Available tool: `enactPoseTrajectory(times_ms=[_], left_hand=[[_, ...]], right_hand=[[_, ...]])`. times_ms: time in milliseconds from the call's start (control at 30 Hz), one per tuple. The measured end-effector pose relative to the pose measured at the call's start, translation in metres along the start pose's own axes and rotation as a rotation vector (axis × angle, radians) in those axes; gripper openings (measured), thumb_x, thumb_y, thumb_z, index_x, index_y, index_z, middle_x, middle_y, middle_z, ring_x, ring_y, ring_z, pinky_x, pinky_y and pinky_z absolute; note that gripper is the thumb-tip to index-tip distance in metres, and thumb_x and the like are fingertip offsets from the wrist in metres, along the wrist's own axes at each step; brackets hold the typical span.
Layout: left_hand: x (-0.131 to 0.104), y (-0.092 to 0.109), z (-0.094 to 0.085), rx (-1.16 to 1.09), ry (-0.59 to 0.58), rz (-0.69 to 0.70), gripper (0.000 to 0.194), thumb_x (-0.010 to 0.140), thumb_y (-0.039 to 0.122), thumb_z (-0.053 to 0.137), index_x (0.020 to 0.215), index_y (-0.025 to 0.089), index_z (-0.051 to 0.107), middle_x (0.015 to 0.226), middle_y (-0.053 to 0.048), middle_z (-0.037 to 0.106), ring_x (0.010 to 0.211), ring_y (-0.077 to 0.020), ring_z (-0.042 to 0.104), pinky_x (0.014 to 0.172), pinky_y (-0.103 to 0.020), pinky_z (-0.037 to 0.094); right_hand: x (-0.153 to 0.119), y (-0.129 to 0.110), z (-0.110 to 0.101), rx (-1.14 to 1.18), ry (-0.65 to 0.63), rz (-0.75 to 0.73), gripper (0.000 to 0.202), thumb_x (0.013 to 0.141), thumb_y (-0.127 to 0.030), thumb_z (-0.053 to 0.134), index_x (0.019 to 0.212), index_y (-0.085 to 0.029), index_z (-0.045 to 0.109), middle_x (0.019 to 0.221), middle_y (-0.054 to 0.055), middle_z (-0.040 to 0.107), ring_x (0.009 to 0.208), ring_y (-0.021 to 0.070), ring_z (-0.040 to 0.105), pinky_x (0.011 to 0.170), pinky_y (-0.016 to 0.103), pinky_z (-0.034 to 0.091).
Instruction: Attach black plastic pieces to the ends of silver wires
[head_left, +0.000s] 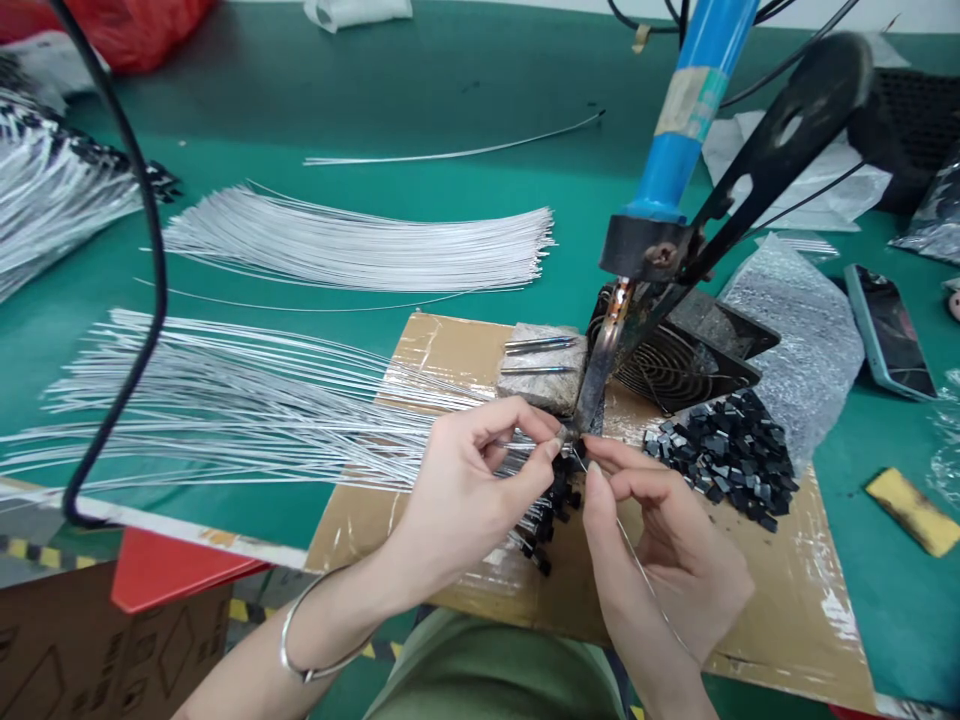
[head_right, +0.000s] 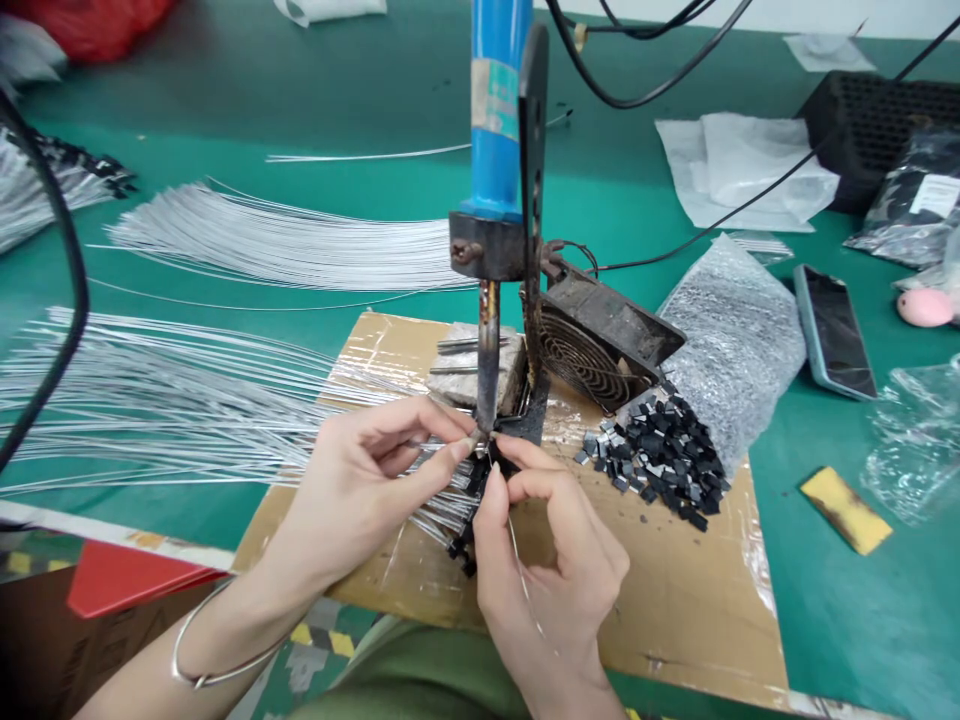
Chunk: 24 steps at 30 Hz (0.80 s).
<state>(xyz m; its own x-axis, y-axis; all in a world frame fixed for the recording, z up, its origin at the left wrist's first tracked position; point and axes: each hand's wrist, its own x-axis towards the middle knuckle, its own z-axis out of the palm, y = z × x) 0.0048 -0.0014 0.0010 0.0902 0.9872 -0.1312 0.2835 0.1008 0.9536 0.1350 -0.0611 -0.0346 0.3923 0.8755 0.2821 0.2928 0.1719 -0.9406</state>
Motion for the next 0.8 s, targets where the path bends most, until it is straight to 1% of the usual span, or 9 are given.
enactPoseTrajectory(times_ms=[200, 433, 533, 700, 800], left_hand=[[-0.0012, 0.0000, -0.0002, -0.010, 0.001, 0.003, 0.010, 0.079, 0.020, 0.067, 0.070, 0.017, 0.070, 0.079, -0.005, 0.078, 0.069, -0.0168, 0.068, 0.056, -0.025, 0.044], [-0.0025, -0.0004, 0.0010, -0.020, 0.010, 0.026, 0.010, 0.079, 0.019, 0.067, 0.070, 0.017, 0.070, 0.079, -0.005, 0.078, 0.071, -0.0169, 0.069, 0.058, -0.025, 0.047], [-0.0029, -0.0003, 0.0009, -0.021, 0.017, 0.031, 0.009, 0.079, 0.018, 0.068, 0.070, 0.017, 0.070, 0.079, -0.004, 0.078, 0.071, -0.0166, 0.070, 0.058, -0.024, 0.048], [-0.0020, -0.0010, 0.0016, -0.040, 0.020, 0.029, 0.009, 0.078, 0.017, 0.068, 0.069, 0.017, 0.070, 0.079, -0.004, 0.079, 0.075, -0.0170, 0.072, 0.064, -0.023, 0.052], [-0.0020, -0.0008, 0.0013, -0.032, 0.018, 0.021, 0.009, 0.077, 0.017, 0.068, 0.069, 0.017, 0.070, 0.079, -0.004, 0.079, 0.074, -0.0167, 0.071, 0.063, -0.023, 0.051]], right_hand=[[-0.0004, -0.0013, 0.0012, -0.016, 0.034, -0.053, 0.014, 0.091, -0.012, 0.073, 0.082, -0.022, 0.069, 0.103, 0.008, 0.083, 0.094, 0.0194, 0.080, 0.087, 0.030, 0.063], [-0.0005, -0.0028, 0.0041, -0.038, 0.063, -0.083, 0.015, 0.091, -0.011, 0.073, 0.082, -0.022, 0.069, 0.100, 0.006, 0.083, 0.090, 0.0186, 0.080, 0.084, 0.029, 0.063], [0.0000, -0.0034, 0.0048, -0.056, 0.057, -0.080, 0.014, 0.091, -0.012, 0.072, 0.083, -0.023, 0.069, 0.100, 0.007, 0.083, 0.090, 0.0190, 0.081, 0.084, 0.030, 0.063], [0.0002, -0.0013, 0.0045, -0.048, 0.046, -0.095, 0.014, 0.091, -0.011, 0.072, 0.083, -0.022, 0.069, 0.101, 0.006, 0.083, 0.090, 0.0184, 0.081, 0.084, 0.029, 0.063], [0.0003, -0.0007, 0.0040, -0.043, 0.048, -0.090, 0.015, 0.090, -0.010, 0.073, 0.084, -0.022, 0.069, 0.101, 0.006, 0.083, 0.091, 0.0174, 0.081, 0.085, 0.028, 0.063]])
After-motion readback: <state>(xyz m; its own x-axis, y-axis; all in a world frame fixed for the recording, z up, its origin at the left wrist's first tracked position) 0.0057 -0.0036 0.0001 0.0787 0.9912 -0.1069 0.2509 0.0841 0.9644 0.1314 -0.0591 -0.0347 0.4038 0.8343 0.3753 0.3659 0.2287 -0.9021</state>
